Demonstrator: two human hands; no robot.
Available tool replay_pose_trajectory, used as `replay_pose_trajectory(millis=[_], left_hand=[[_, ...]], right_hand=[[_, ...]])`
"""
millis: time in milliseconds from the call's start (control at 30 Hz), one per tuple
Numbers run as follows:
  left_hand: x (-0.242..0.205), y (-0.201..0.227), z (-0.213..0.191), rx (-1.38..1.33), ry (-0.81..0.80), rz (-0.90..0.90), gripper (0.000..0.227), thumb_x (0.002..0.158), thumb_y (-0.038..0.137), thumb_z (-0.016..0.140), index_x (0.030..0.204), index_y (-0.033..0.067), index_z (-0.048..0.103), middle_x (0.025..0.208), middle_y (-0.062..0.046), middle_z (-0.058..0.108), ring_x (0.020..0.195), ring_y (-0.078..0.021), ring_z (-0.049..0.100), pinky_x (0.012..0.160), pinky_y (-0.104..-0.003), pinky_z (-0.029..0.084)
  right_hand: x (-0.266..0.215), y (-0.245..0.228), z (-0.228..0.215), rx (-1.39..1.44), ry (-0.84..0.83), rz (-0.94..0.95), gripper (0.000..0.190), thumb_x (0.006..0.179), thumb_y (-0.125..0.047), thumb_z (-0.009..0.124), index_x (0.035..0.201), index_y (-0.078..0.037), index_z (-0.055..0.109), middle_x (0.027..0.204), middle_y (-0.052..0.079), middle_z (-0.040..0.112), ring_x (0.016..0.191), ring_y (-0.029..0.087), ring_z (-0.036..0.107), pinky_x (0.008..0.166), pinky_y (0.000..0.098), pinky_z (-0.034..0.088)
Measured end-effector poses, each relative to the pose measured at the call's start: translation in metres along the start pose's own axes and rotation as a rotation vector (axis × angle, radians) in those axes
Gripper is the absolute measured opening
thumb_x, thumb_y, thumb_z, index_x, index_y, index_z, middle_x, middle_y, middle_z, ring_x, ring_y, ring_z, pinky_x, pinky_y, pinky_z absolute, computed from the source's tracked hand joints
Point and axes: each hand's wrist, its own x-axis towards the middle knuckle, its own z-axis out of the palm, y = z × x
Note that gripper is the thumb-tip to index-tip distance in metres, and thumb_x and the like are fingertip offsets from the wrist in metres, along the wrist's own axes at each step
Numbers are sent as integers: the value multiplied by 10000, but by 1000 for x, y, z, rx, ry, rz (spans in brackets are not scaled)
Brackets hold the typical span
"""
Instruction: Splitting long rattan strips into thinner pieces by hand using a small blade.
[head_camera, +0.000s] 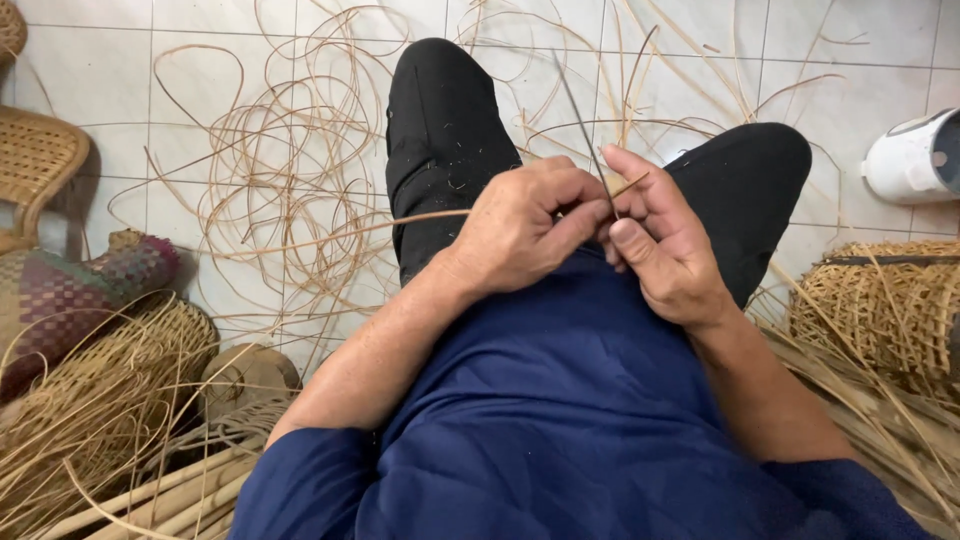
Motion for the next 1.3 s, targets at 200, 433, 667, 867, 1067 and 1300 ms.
replay_pose_trajectory(millis=[200, 433, 667, 867, 1067, 1300], left_hand=[[0, 4, -12, 100, 39, 74, 117, 1009, 210, 673, 943, 119, 706, 800, -59, 594, 724, -247, 663, 640, -343, 553], [-1, 3, -15, 29, 17, 17, 142, 998, 182, 651, 883, 107, 687, 765, -62, 578, 703, -241, 668, 625, -340, 552], [-7, 1, -3, -67, 33, -11, 110, 977, 167, 667, 901, 100, 708, 761, -110, 608, 724, -286, 687, 644, -383, 555], [-7, -5, -22, -190, 17, -18, 142, 1001, 145, 647, 890, 80, 707, 782, -86, 624, 710, -206, 630, 661, -348, 534], [-8, -9, -31, -59, 31, -57, 77, 999, 49, 657, 988, 15, 725, 879, -91, 607, 732, -158, 563, 666, -293, 481], [-4, -6, -21, 120, -7, -42, 64, 933, -23, 690, 972, -40, 738, 843, -69, 570, 664, -159, 514, 600, -272, 449]], right_hand=[[-7, 0, -2, 73, -21, 31, 683, 1054, -204, 554, 1629, 27, 266, 893, 150, 645, 659, 113, 591, 562, 214, 530], [-4, 16, 0, 140, -21, 0, 730, 1039, -226, 602, 1633, 22, 258, 911, 146, 657, 669, 98, 606, 571, 196, 525], [-4, 10, -1, 168, -44, 18, 727, 1028, -224, 605, 1624, 28, 274, 910, 171, 666, 649, 117, 610, 577, 210, 537], [-22, 6, -14, 54, -26, 94, 675, 979, -215, 635, 1554, 43, 393, 851, 148, 694, 597, 115, 623, 533, 215, 547], [-103, -19, -68, -130, 259, 314, 453, 1033, -188, 547, 1453, -16, 565, 911, 62, 674, 663, 80, 584, 577, 195, 519], [-338, 7, -108, -411, 1049, 639, 321, 1242, -85, 409, 1561, -118, 421, 1127, 42, 493, 793, 141, 491, 664, 253, 460]])
